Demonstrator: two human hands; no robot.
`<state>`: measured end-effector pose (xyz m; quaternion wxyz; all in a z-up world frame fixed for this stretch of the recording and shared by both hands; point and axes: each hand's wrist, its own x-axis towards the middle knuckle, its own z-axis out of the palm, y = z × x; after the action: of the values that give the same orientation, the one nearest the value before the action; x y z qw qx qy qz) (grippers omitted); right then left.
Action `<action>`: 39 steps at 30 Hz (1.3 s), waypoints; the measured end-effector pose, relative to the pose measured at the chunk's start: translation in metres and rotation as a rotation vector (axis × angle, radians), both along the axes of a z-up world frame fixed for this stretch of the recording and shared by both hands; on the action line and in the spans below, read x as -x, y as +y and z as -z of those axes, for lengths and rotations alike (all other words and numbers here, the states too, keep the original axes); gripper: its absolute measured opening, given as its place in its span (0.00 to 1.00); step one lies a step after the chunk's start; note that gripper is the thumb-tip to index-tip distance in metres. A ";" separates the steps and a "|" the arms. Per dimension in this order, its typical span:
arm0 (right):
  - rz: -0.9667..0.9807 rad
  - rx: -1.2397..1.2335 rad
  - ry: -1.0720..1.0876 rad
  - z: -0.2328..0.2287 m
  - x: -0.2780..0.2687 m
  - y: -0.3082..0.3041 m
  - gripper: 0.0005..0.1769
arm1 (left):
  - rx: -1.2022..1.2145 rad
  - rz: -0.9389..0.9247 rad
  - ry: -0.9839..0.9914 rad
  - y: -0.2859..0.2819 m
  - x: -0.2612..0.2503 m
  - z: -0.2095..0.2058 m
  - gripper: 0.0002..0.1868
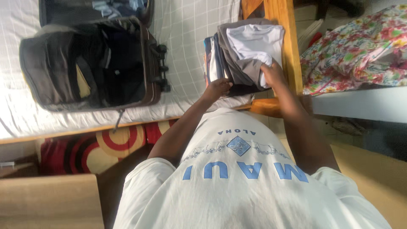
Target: The person packs a suitcase on a bed by placing stacks of folded pants and shirts inside the luggage one by one.
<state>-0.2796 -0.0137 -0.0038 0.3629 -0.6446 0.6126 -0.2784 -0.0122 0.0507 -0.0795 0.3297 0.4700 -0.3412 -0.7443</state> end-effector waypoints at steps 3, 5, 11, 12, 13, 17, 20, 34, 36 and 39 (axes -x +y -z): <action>0.196 -0.392 -0.111 -0.016 -0.008 0.005 0.20 | 0.130 -0.027 -0.430 0.014 0.011 -0.014 0.16; 0.143 -0.353 -0.196 -0.021 -0.010 0.001 0.20 | 0.399 -0.205 -0.508 0.029 0.019 -0.020 0.15; -0.122 -0.017 -0.012 -0.035 -0.017 0.008 0.20 | 0.104 -0.482 -0.497 0.058 0.039 -0.047 0.17; -0.134 -0.066 0.038 -0.041 -0.020 0.010 0.22 | 0.052 -0.503 -0.471 0.062 0.041 -0.050 0.17; -0.146 -0.114 0.089 -0.048 -0.023 0.012 0.24 | 0.094 -0.537 -0.469 0.066 0.044 -0.052 0.16; -0.365 -0.027 0.137 -0.071 -0.025 0.026 0.33 | 0.110 -0.647 -0.160 0.061 0.061 -0.051 0.13; -0.660 0.233 0.048 -0.085 -0.024 0.039 0.55 | 0.037 -0.683 0.134 0.051 0.079 -0.051 0.10; -0.109 -0.250 -0.422 -0.036 0.006 -0.019 0.28 | 0.125 -0.478 -0.031 0.024 0.088 -0.087 0.23; -0.120 -0.294 -0.579 -0.036 0.010 -0.020 0.29 | 0.011 -0.484 0.003 0.018 0.072 -0.074 0.34; -0.169 -0.238 -0.371 -0.053 0.001 -0.014 0.28 | -0.097 -0.374 0.300 0.006 0.063 -0.068 0.52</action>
<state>-0.2805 -0.0279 0.0494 0.5646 -0.5840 0.5078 -0.2868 -0.0755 0.0564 -0.0119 0.4858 0.4246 -0.1595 -0.7472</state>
